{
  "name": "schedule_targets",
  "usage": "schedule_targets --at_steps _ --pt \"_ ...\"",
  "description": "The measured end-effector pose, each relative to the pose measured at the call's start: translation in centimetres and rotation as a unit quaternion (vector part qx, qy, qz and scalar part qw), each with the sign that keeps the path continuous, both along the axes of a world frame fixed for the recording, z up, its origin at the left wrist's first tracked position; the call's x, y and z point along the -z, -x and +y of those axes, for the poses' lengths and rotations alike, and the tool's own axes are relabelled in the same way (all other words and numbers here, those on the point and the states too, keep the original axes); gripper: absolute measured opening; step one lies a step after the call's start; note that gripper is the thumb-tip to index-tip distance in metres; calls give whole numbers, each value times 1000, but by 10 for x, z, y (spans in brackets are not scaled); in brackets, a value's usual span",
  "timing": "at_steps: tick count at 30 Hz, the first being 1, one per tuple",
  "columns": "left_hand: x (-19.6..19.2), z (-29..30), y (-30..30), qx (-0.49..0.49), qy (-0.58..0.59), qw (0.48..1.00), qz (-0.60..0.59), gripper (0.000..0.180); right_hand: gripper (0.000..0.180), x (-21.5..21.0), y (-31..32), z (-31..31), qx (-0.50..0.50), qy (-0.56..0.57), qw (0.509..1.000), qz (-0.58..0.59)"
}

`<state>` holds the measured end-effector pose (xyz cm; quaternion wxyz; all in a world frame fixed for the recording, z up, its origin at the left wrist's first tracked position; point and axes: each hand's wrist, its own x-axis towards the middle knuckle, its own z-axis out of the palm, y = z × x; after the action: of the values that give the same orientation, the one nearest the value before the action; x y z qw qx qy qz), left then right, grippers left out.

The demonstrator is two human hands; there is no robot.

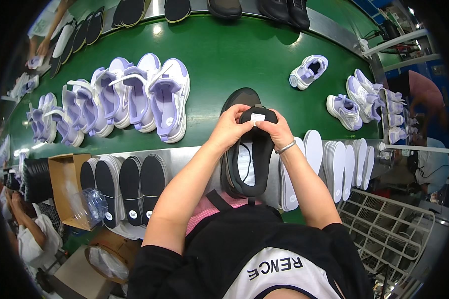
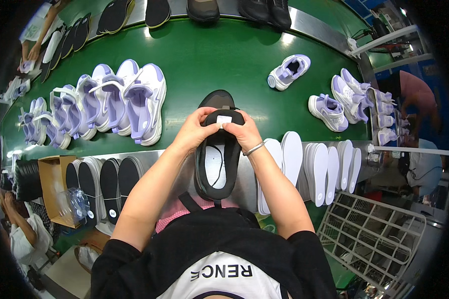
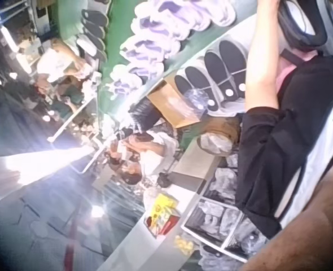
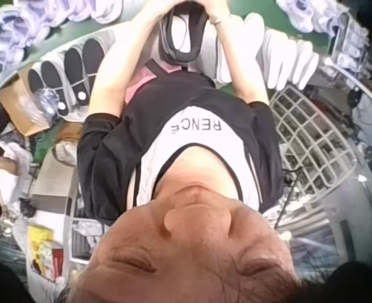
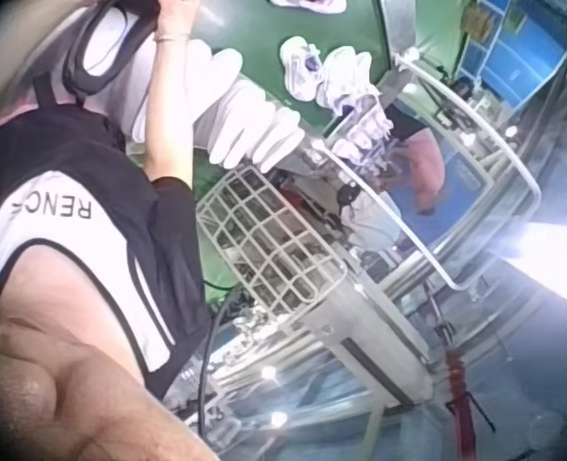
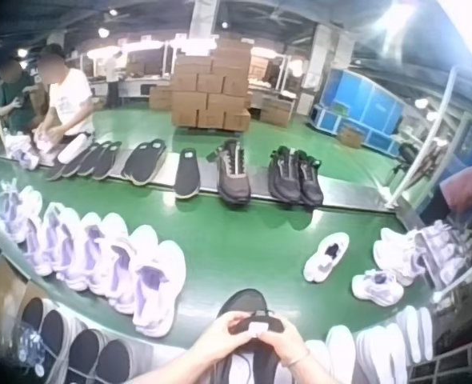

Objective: The person retrieves insoles from stacks and bags, inserts them into shoes by hand, and arranges the shoes along the conveyor belt.

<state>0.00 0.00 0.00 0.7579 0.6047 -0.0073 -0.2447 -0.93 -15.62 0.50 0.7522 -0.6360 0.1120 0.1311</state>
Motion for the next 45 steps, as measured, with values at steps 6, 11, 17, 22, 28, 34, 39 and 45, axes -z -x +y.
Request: schedule_targets --at_steps 6,11,17,22,28,34,39,45 --pt "5 -13 0 -48 43 998 3 42 40 -4 -3 -9 -14 -24 1000 5" --pt "2 -16 3 -61 46 997 5 42 44 4 -1 -15 -16 -16 1000 4" --pt "6 -19 3 -69 45 997 -5 42 44 -2 -2 -14 -27 -26 999 11" --pt "6 -24 4 -72 46 996 0 41 44 -1 -2 -19 -23 -16 999 16" --pt "7 -28 7 -76 54 996 2 41 43 1 1 -24 -26 -20 999 14" --pt "10 -32 9 -77 59 995 9 40 41 0 2 -27 -32 -21 999 18" --pt "7 -35 5 -75 49 996 12 40 40 -3 -2 -30 -40 -19 999 23" --pt "6 -40 3 -81 57 995 -19 40 38 3 -7 -40 -39 26 999 -3"
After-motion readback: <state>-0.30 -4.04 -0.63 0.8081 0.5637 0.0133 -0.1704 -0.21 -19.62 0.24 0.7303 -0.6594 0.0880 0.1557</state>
